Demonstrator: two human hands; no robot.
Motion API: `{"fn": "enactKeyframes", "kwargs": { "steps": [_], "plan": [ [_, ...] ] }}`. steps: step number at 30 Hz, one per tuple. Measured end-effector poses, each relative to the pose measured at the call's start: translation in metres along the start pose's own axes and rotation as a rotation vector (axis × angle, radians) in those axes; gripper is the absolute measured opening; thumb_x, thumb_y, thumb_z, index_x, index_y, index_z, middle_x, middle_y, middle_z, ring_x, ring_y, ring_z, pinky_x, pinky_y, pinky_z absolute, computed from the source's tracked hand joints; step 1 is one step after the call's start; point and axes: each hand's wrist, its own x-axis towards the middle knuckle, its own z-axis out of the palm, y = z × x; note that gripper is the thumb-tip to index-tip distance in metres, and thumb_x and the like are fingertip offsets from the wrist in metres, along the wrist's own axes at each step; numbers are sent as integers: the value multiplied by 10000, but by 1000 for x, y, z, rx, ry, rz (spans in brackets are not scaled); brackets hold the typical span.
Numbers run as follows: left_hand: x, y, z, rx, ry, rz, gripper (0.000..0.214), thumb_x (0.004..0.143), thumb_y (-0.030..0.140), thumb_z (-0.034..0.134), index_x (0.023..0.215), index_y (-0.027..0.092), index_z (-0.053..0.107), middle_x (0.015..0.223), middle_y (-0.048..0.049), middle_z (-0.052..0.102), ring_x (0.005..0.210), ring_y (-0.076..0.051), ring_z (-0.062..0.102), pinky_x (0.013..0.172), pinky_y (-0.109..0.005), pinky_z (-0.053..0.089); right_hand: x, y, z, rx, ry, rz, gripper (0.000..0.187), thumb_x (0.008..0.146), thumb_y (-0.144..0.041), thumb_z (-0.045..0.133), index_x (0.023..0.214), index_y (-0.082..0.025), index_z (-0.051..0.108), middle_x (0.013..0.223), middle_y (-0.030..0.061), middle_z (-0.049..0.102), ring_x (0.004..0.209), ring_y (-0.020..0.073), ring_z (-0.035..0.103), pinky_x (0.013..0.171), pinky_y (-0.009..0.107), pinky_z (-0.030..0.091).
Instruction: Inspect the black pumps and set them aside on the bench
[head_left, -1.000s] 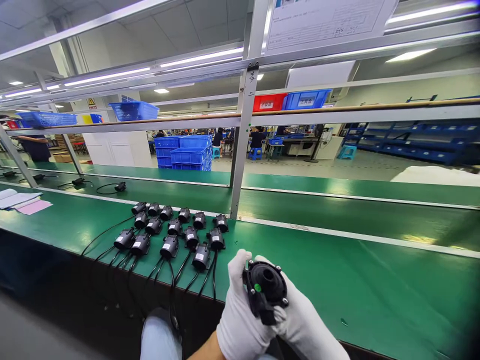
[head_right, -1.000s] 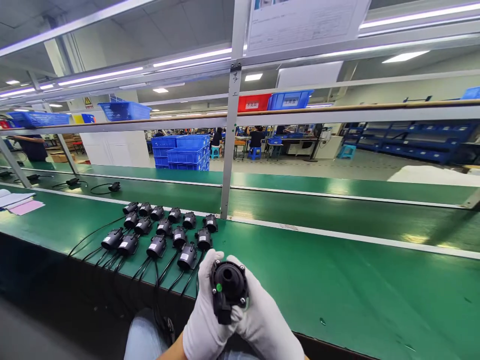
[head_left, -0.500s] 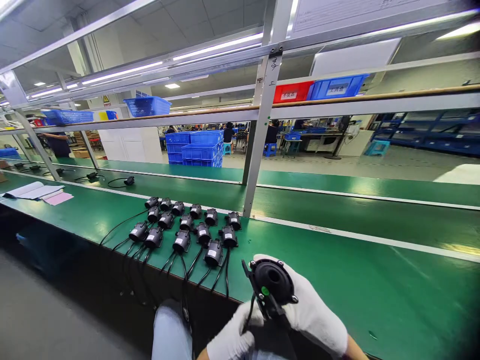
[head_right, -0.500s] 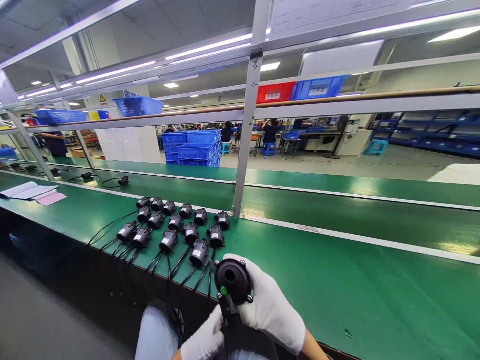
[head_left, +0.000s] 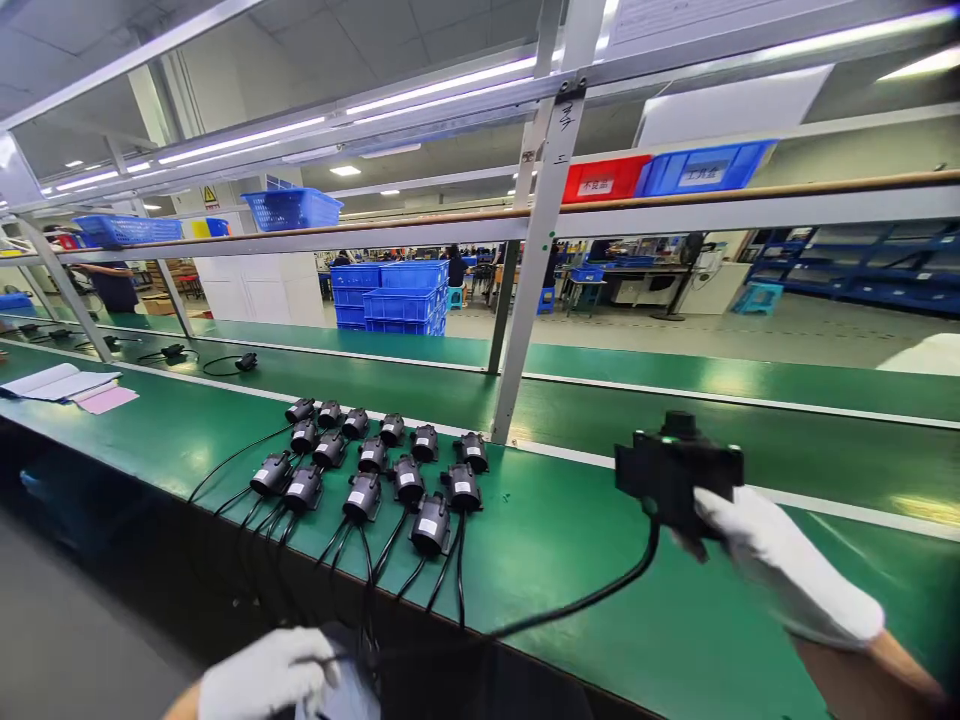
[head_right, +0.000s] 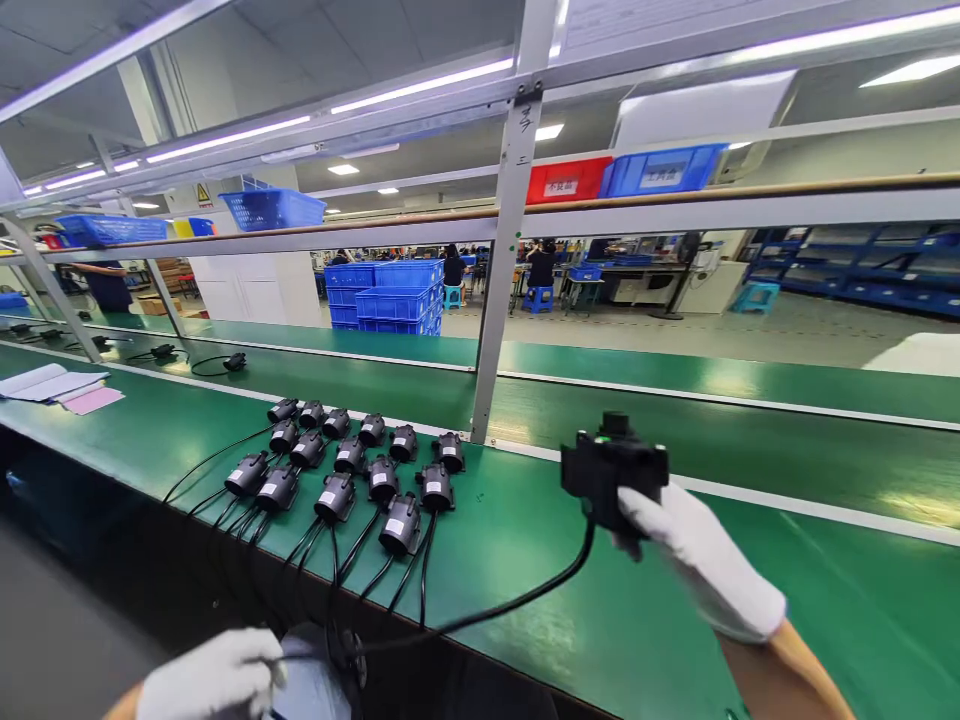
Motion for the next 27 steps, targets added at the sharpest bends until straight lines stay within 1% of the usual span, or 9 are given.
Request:
{"fn": "enactKeyframes", "kwargs": {
  "steps": [2,4,7,10,13,17,19,22,27],
  "plan": [
    [2,36,-59,122,9,-5,280,889,377,494,996,306,743,815,82,755,766,-123,684,765,-251,524,24,10,0,112,-64,150,742,713,-960,490,552,-241,586,478,89,560,416,191,470,456,375,389],
    [24,82,-116,479,114,95,323,908,365,461,962,261,762,841,60,753,816,-134,670,811,-230,491,44,16,7,116,-68,218,709,719,-929,531,562,-240,592,484,86,571,420,193,486,448,359,376],
    [84,153,-184,704,216,216,121,781,264,663,755,257,781,900,-11,771,997,-223,647,1027,-304,412,71,17,29,5,-129,212,584,780,-812,617,600,-257,608,527,87,612,452,197,534,453,339,400],
    [158,210,-228,762,284,231,113,712,116,722,689,212,778,806,-23,753,994,-248,650,1022,-319,411,102,6,54,-155,-182,174,441,881,-684,606,719,-279,671,592,78,657,498,193,576,490,327,425],
    [233,243,-258,691,353,266,85,777,141,733,807,190,795,830,14,751,1028,-206,654,998,-252,415,145,-9,80,-247,-226,134,430,899,-679,560,780,-275,645,660,77,701,558,211,614,514,332,448],
    [327,245,-282,531,534,260,197,955,262,621,1067,144,732,1044,-19,746,991,-162,673,914,-247,499,221,-28,125,-430,-220,57,516,923,-723,425,924,-248,624,859,98,766,737,256,710,623,347,540],
    [371,232,-286,442,610,210,246,1008,307,561,1141,134,674,1079,-52,727,910,-150,690,829,-285,563,263,-33,152,-555,-149,43,543,898,-712,479,1030,-213,647,988,141,771,871,315,737,755,403,563],
    [431,203,-286,364,666,112,290,990,368,610,1165,139,642,1096,-67,708,895,-168,697,791,-350,610,320,-32,192,-673,-49,61,657,817,-711,601,1126,-133,654,1089,239,742,1000,428,719,861,501,541],
    [497,162,-284,363,696,-8,332,966,399,643,1203,166,642,1210,-76,677,1042,-221,677,902,-428,599,389,-13,235,-763,22,120,724,844,-700,607,1216,-80,646,1155,272,718,1041,398,722,836,442,567]
  ]
}}
